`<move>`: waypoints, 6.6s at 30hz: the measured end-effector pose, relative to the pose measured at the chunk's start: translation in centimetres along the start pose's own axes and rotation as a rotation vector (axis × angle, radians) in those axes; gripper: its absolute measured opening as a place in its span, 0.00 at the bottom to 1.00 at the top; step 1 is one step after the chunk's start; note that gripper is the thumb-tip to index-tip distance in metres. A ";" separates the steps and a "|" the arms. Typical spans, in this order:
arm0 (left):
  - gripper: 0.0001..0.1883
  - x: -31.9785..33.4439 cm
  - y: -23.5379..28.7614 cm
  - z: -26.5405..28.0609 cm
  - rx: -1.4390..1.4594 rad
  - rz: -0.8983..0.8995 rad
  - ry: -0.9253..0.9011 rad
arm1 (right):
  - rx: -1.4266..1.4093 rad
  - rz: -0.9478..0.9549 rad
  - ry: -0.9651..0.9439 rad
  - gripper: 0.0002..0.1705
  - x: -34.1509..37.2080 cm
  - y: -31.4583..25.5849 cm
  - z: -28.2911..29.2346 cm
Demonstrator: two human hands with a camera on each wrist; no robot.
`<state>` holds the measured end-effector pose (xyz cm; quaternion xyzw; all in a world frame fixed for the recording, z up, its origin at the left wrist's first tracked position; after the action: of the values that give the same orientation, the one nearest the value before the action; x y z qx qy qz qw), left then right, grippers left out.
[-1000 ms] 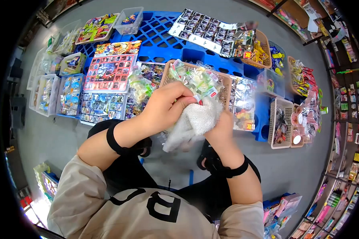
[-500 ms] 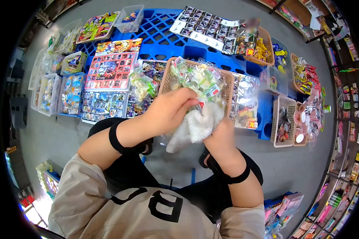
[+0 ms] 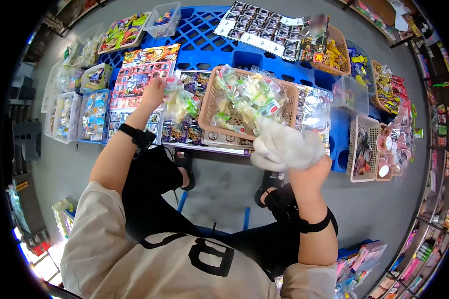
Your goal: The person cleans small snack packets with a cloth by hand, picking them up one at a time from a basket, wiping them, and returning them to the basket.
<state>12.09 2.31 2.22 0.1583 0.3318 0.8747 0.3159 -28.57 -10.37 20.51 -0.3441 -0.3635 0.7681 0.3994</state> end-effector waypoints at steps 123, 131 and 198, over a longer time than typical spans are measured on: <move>0.13 13.5 26.0 0.0 -0.061 -0.800 -0.307 | -0.344 -0.151 -0.376 0.16 -2.4 0.4 -7.8; 0.11 13.4 26.3 -0.7 -0.009 -0.811 -0.430 | -0.308 -0.081 -0.096 0.13 -2.5 0.2 -6.9; 0.07 13.9 26.7 0.8 -0.061 -0.907 -0.062 | -0.457 0.072 -0.489 0.16 -4.3 -2.9 -5.5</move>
<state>-9.89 -3.66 21.94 0.0135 0.3323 0.6521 0.6813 -21.12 -11.34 21.21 -0.2428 -0.5991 0.7402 0.1853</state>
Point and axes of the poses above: each hand's wrist, its own x-axis away from the middle knuckle, its own z-axis out of the back of the hand, y = z × x, the point moved 6 cm from there along -x, towards the middle knuckle, and after that the axes turned 3 degrees about -z, right-handed, at the moved point
